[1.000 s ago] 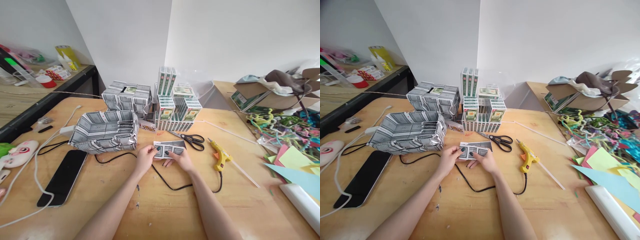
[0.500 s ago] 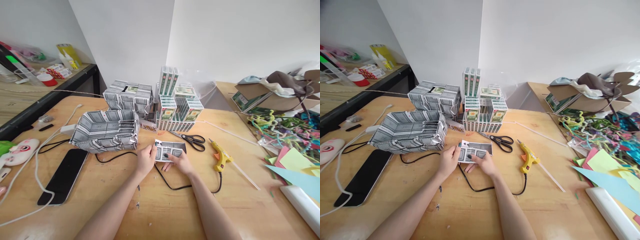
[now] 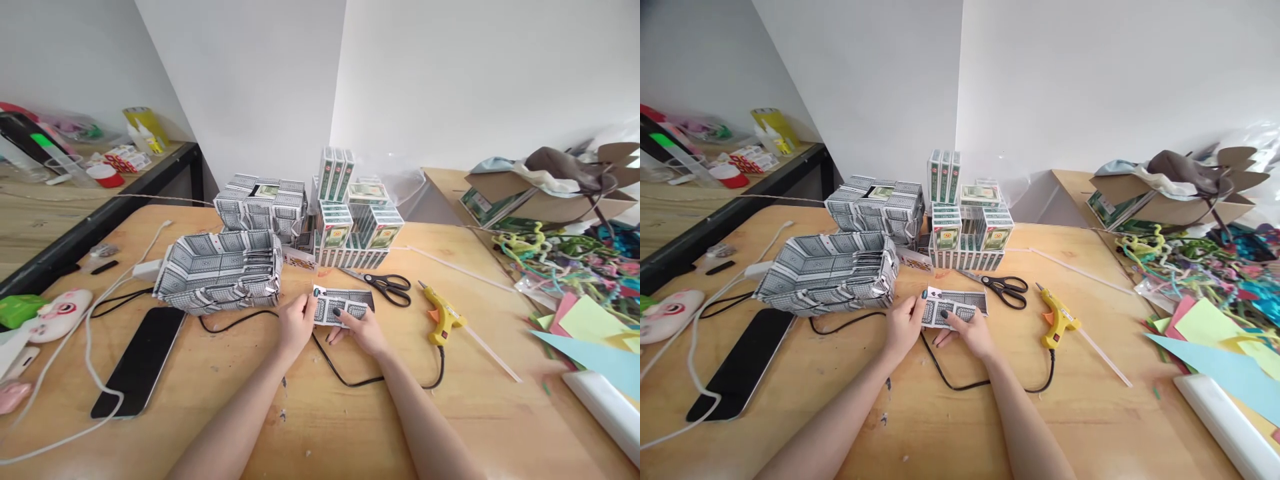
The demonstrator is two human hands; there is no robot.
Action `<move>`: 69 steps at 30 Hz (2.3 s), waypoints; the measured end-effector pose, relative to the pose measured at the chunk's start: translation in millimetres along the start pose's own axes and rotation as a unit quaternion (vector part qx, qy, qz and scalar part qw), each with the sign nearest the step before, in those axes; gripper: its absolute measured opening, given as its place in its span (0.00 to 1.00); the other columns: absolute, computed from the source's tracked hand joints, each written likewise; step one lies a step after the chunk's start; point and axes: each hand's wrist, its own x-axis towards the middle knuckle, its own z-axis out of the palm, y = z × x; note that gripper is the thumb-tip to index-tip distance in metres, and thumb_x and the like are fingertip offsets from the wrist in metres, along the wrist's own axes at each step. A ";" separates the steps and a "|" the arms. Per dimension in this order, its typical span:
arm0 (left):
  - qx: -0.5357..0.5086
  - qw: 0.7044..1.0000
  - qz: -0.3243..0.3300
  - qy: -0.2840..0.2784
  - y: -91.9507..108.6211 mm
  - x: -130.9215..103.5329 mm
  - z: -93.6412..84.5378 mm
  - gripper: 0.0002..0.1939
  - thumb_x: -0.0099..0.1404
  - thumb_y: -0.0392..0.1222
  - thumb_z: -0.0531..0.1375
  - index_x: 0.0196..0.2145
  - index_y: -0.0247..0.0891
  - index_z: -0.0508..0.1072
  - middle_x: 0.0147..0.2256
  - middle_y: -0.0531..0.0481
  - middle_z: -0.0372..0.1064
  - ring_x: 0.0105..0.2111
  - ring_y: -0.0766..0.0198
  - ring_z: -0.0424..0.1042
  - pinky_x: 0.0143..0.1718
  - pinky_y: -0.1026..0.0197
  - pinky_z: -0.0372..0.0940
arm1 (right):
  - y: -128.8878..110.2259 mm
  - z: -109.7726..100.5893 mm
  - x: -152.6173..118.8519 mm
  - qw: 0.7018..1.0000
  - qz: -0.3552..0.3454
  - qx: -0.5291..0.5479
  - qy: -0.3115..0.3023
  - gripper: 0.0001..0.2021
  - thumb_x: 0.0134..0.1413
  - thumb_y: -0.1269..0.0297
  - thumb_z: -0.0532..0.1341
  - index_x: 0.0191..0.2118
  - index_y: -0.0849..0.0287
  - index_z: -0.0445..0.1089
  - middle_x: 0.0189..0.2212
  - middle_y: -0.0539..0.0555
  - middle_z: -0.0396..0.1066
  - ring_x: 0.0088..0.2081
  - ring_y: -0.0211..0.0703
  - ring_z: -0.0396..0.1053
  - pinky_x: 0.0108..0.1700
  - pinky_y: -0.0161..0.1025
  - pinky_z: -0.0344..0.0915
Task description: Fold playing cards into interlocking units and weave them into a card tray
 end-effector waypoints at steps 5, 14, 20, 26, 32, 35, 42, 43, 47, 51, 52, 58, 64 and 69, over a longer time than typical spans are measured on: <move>-0.060 0.998 -0.018 -0.003 -0.8 -1.4 -3.6 0.18 0.65 0.44 0.45 0.20 0.37 0.61 0.15 0.54 0.57 0.17 0.69 0.58 0.21 0.67 0.53 | -2.0 -3.9 -0.6 1.000 -0.024 0.006 0.012 0.15 0.44 0.60 0.63 0.36 0.66 0.66 0.21 0.55 0.73 0.22 0.45 0.72 0.23 0.40 0.70; -0.160 0.982 -0.038 -0.091 -0.7 -1.8 -9.3 0.20 0.56 0.45 0.57 0.45 0.36 0.63 0.25 0.55 0.64 0.20 0.71 0.63 0.22 0.68 0.60 | -8.0 -3.5 -3.3 0.997 -0.075 -0.012 -0.004 0.15 0.44 0.59 0.63 0.37 0.62 0.68 0.29 0.56 0.73 0.32 0.48 0.72 0.33 0.46 0.70; -0.051 0.998 -0.009 -0.044 -0.7 1.6 -8.8 0.09 0.58 0.39 0.52 0.35 0.36 0.69 0.25 0.51 0.67 0.24 0.68 0.66 0.26 0.67 0.62 | -10.3 1.3 -6.2 0.996 -0.079 -0.024 0.014 0.24 0.37 0.58 0.66 0.44 0.55 0.64 0.32 0.54 0.72 0.37 0.50 0.70 0.35 0.46 0.68; -0.042 0.999 -0.005 -0.031 -4.3 4.1 -8.0 0.08 0.60 0.37 0.51 0.34 0.36 0.69 0.30 0.49 0.70 0.28 0.66 0.69 0.30 0.66 0.63 | -17.1 6.9 -9.2 0.994 -0.086 0.064 0.002 0.37 0.30 0.56 0.69 0.51 0.49 0.58 0.45 0.55 0.68 0.41 0.51 0.68 0.38 0.46 0.67; -0.082 0.996 -0.016 -0.010 -8.2 4.2 -4.6 0.09 0.62 0.36 0.49 0.36 0.35 0.68 0.31 0.47 0.71 0.30 0.66 0.71 0.33 0.65 0.65 | -18.9 2.4 -5.5 0.982 0.004 0.190 -0.018 0.30 0.44 0.37 0.51 0.46 0.55 0.65 0.42 0.57 0.70 0.35 0.49 0.70 0.38 0.48 0.66; -0.081 0.997 -0.007 -0.007 -10.1 3.4 -2.7 0.09 0.63 0.35 0.49 0.37 0.36 0.67 0.32 0.47 0.71 0.31 0.65 0.71 0.36 0.63 0.65 | -14.0 -1.5 -3.2 0.985 0.061 0.159 -0.017 0.22 0.48 0.46 0.56 0.41 0.58 0.68 0.32 0.55 0.73 0.26 0.43 0.70 0.33 0.44 0.67; -0.109 0.993 0.030 -0.033 -8.6 2.7 -1.2 0.11 0.61 0.35 0.52 0.42 0.37 0.67 0.40 0.44 0.68 0.41 0.61 0.69 0.44 0.57 0.64 | -12.2 -3.9 -4.2 0.991 0.057 0.119 0.003 0.14 0.40 0.63 0.67 0.37 0.60 0.70 0.23 0.49 0.70 0.19 0.32 0.63 0.23 0.30 0.63; -0.113 0.992 0.032 -0.036 -8.2 2.9 -1.1 0.12 0.60 0.35 0.53 0.43 0.38 0.66 0.41 0.44 0.68 0.42 0.60 0.68 0.44 0.57 0.64 | -12.6 -4.3 -3.9 0.991 0.054 0.119 0.013 0.14 0.39 0.65 0.67 0.36 0.60 0.70 0.23 0.49 0.70 0.20 0.32 0.63 0.23 0.29 0.62; -0.100 0.994 0.034 -0.036 -8.5 4.1 0.2 0.13 0.60 0.36 0.53 0.44 0.38 0.67 0.43 0.43 0.66 0.45 0.59 0.66 0.46 0.54 0.63 | -11.5 -7.5 -0.6 0.986 0.024 0.148 0.071 0.13 0.37 0.65 0.68 0.33 0.59 0.69 0.26 0.48 0.70 0.22 0.33 0.65 0.26 0.30 0.64; -0.066 0.995 0.054 -0.050 -10.2 3.8 2.1 0.11 0.60 0.36 0.54 0.41 0.39 0.69 0.44 0.44 0.67 0.46 0.59 0.66 0.48 0.53 0.62 | -9.5 -9.3 2.1 0.982 0.017 0.154 0.106 0.13 0.38 0.65 0.67 0.33 0.58 0.67 0.26 0.48 0.70 0.22 0.35 0.66 0.26 0.33 0.64; -0.055 0.995 0.055 -0.056 -10.5 3.5 2.6 0.10 0.60 0.36 0.54 0.40 0.39 0.70 0.43 0.45 0.68 0.45 0.59 0.67 0.47 0.54 0.62 | -9.4 -9.2 2.3 0.982 0.017 0.152 0.108 0.12 0.38 0.65 0.67 0.32 0.58 0.67 0.26 0.48 0.70 0.22 0.35 0.65 0.25 0.33 0.64; -0.026 0.998 0.034 -0.051 -10.8 1.5 4.1 0.10 0.58 0.33 0.54 0.37 0.38 0.71 0.36 0.46 0.72 0.38 0.59 0.70 0.42 0.55 0.64 | -10.6 -9.0 2.1 0.984 0.015 0.141 0.108 0.12 0.38 0.63 0.67 0.31 0.58 0.66 0.23 0.47 0.69 0.22 0.38 0.66 0.25 0.35 0.64; -0.018 0.999 0.020 -0.030 -3.9 0.8 -1.9 0.12 0.56 0.32 0.54 0.39 0.38 0.70 0.33 0.48 0.70 0.34 0.62 0.69 0.39 0.59 0.64 | -10.2 -9.2 4.3 0.983 0.010 0.143 0.117 0.12 0.37 0.63 0.67 0.30 0.58 0.67 0.25 0.48 0.70 0.23 0.38 0.66 0.26 0.35 0.64; -0.003 0.996 0.090 0.010 7.7 -3.9 -13.3 0.12 0.57 0.34 0.52 0.39 0.38 0.69 0.27 0.50 0.66 0.30 0.63 0.66 0.37 0.60 0.62 | -8.8 -9.2 5.1 0.982 0.007 0.155 0.111 0.11 0.37 0.64 0.67 0.29 0.59 0.67 0.24 0.47 0.70 0.23 0.36 0.66 0.28 0.35 0.64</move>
